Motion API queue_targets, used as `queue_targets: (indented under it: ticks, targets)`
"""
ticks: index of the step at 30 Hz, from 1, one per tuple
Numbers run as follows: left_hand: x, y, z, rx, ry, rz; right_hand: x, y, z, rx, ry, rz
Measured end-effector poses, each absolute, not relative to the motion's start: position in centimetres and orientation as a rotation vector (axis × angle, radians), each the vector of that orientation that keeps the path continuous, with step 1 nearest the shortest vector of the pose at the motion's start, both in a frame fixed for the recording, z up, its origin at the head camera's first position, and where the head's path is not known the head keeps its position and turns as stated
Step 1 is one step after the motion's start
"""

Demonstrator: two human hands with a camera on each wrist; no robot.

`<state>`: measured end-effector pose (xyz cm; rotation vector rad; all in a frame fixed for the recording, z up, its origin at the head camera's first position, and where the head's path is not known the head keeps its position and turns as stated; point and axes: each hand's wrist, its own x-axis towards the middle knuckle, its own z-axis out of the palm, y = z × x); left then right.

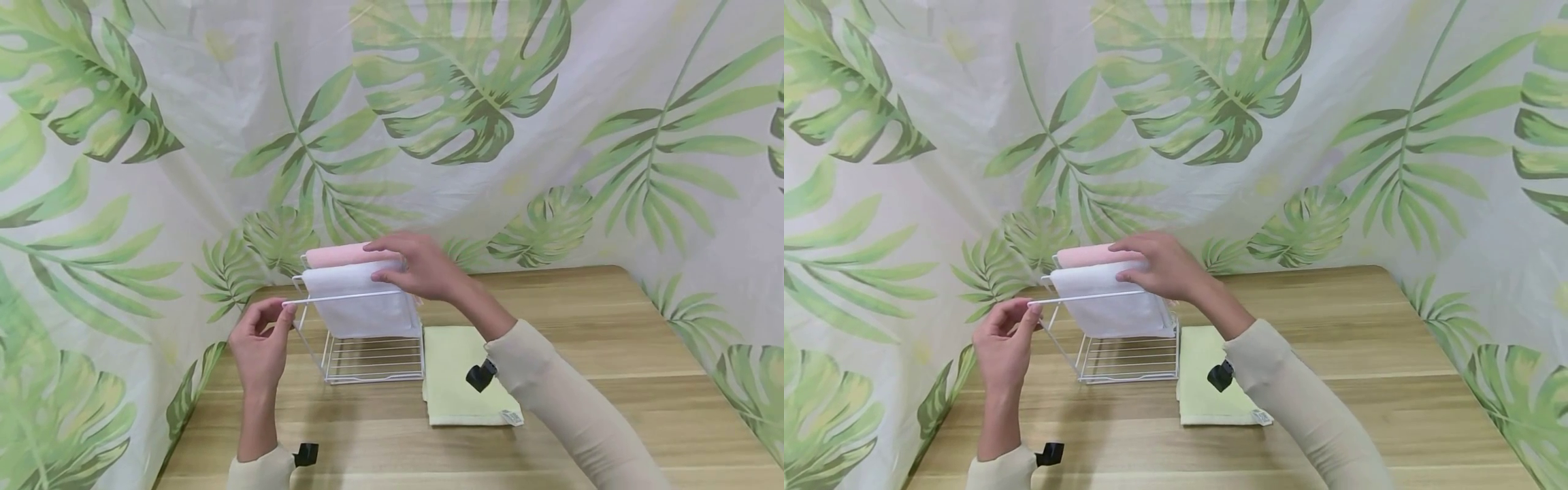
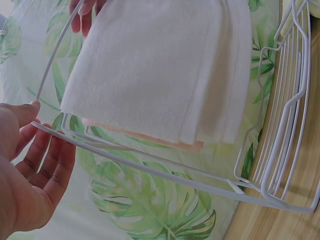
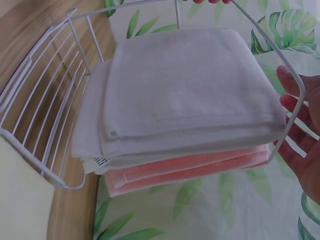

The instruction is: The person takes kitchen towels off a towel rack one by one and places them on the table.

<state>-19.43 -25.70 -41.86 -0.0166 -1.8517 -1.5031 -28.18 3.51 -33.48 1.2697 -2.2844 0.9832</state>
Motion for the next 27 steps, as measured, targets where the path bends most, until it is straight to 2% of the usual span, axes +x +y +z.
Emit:
queue_targets:
  ticks: [27]
  targets:
    - [-19.2,-25.5,-41.8,-0.016,-1.802,-1.511,-29.9,-0.4,-32.7,1.319,-2.648,0.974]
